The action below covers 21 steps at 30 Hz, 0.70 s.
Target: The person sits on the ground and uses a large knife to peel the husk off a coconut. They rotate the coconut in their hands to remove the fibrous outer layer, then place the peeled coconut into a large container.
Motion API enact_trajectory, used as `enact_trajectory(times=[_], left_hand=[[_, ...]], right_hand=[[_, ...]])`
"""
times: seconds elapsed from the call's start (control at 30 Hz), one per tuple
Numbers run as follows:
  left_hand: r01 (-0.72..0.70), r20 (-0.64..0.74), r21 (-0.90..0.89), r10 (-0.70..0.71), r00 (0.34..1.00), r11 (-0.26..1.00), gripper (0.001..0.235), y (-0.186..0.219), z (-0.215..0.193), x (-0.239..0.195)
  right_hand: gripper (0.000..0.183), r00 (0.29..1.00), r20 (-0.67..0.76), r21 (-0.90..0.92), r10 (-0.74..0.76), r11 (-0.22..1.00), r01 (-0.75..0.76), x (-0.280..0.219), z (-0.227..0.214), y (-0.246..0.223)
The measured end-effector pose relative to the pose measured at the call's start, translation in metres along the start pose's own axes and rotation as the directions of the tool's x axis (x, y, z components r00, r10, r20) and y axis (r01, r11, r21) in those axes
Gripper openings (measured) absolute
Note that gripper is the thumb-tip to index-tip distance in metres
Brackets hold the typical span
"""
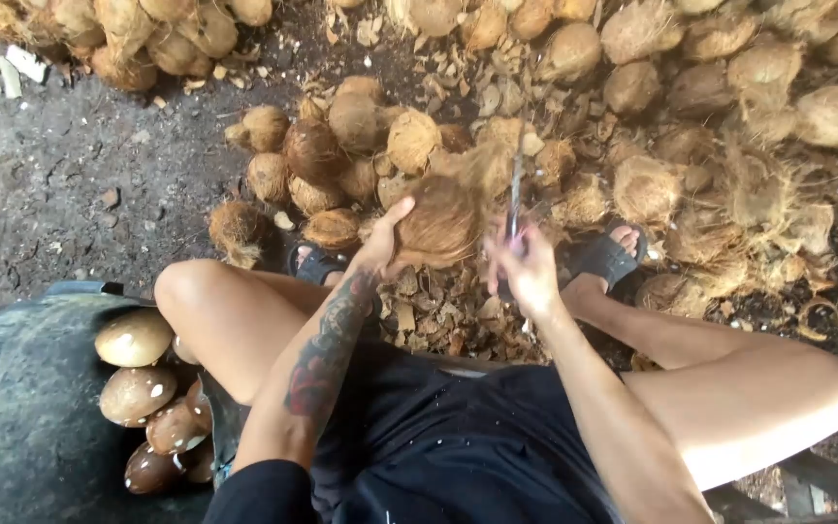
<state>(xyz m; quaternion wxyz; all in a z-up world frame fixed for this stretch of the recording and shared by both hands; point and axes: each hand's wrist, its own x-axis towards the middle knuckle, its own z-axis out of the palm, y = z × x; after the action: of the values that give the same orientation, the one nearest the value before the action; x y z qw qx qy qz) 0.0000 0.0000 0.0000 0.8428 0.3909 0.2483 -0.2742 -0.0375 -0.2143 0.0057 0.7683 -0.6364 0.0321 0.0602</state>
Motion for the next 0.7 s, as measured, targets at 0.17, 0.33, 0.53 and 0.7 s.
enact_trajectory(times=[0.17, 0.33, 0.53, 0.7], left_hand=[[-0.094, -0.102, 0.274, 0.126, 0.987, 0.957, 0.095, -0.048, -0.106, 0.092], [-0.089, -0.136, 0.443, 0.165, 0.977, 0.892, 0.082, -0.035, -0.069, 0.034], [-0.151, 0.041, 0.517, 0.152, 0.988, 0.842, 0.075, -0.020, -0.070, 0.019], [-0.143, 0.128, 0.269, 0.112, 0.985, 0.952, 0.076, -0.062, -0.147, 0.106]], right_hand=[[0.046, 0.819, 0.253, -0.051, -0.515, 0.839, 0.543, -0.026, -0.017, -0.020], [0.014, 0.703, 0.355, -0.098, -0.616, 0.724, 0.683, -0.048, -0.017, -0.044], [0.013, 0.808, 0.211, -0.618, 0.550, 0.716, -0.326, -0.041, -0.063, 0.066], [0.015, 0.927, 0.348, -0.123, 0.139, 0.987, -0.102, -0.049, -0.024, 0.007]])
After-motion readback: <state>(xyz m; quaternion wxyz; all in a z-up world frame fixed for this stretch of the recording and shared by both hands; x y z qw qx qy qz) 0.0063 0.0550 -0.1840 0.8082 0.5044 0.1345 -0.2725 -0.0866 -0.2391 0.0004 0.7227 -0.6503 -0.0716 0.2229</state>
